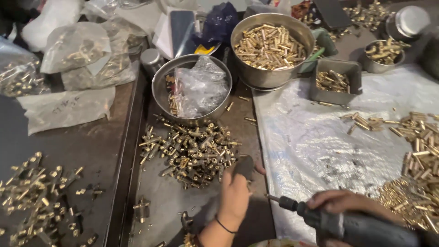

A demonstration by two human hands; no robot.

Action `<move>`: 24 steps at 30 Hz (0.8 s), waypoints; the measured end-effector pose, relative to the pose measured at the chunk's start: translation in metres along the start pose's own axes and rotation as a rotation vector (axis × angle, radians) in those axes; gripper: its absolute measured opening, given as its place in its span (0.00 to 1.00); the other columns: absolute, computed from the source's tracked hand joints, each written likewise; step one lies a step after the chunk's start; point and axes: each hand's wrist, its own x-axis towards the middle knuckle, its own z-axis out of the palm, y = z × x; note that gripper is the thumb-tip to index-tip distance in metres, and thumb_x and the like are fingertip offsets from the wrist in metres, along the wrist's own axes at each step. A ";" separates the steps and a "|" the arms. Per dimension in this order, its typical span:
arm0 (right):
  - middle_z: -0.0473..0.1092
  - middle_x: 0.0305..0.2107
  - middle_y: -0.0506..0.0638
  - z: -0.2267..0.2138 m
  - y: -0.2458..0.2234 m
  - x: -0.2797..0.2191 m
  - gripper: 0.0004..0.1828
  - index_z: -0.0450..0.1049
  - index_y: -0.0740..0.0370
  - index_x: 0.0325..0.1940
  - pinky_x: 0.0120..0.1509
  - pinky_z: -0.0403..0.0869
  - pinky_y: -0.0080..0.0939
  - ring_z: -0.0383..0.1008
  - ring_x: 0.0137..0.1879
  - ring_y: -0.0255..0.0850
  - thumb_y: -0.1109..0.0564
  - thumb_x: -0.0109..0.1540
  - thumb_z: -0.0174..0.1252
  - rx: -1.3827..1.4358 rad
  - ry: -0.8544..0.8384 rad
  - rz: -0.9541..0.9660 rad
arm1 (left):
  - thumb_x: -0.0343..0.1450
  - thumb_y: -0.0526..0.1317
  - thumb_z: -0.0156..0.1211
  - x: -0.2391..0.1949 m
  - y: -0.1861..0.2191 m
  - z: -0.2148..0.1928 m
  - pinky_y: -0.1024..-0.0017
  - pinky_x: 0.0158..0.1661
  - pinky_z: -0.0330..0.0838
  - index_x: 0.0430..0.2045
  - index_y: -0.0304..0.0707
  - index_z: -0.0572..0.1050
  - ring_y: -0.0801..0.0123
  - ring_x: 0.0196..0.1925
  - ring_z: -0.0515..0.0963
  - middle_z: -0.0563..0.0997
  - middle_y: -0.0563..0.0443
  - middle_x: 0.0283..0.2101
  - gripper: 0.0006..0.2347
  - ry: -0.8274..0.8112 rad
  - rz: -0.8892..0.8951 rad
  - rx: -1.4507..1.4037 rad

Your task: Polishing small brass T-junction pipe fittings using a handheld rotary power tool at a workbench.

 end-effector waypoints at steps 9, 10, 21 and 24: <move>0.72 0.52 0.54 0.011 0.044 0.001 0.34 0.67 0.56 0.59 0.58 0.77 0.50 0.75 0.59 0.46 0.65 0.50 0.68 0.262 0.345 0.466 | 0.68 0.52 0.65 -0.041 0.067 0.059 0.62 0.45 0.78 0.58 0.28 0.72 0.49 0.43 0.84 0.83 0.36 0.43 0.28 -0.697 0.802 0.770; 0.71 0.51 0.53 0.012 0.044 0.004 0.34 0.66 0.56 0.60 0.60 0.75 0.50 0.74 0.58 0.45 0.64 0.51 0.66 0.357 0.345 0.505 | 0.69 0.57 0.65 -0.040 0.054 0.061 0.60 0.47 0.78 0.64 0.27 0.70 0.48 0.42 0.83 0.82 0.34 0.43 0.35 -0.653 0.875 0.943; 0.71 0.49 0.56 -0.030 0.109 -0.033 0.27 0.67 0.61 0.57 0.63 0.74 0.46 0.74 0.57 0.45 0.63 0.55 0.64 -0.179 0.159 0.330 | 0.73 0.51 0.62 -0.029 0.024 0.060 0.65 0.46 0.79 0.61 0.27 0.70 0.53 0.41 0.84 0.82 0.36 0.42 0.27 -0.468 0.932 0.905; 0.74 0.50 0.56 0.000 0.020 0.032 0.28 0.70 0.59 0.54 0.62 0.76 0.46 0.77 0.57 0.45 0.65 0.51 0.69 -0.403 0.141 0.313 | 0.77 0.43 0.55 -0.018 0.013 0.047 0.71 0.39 0.73 0.50 0.29 0.75 0.65 0.35 0.79 0.79 0.44 0.37 0.14 -0.391 0.596 0.391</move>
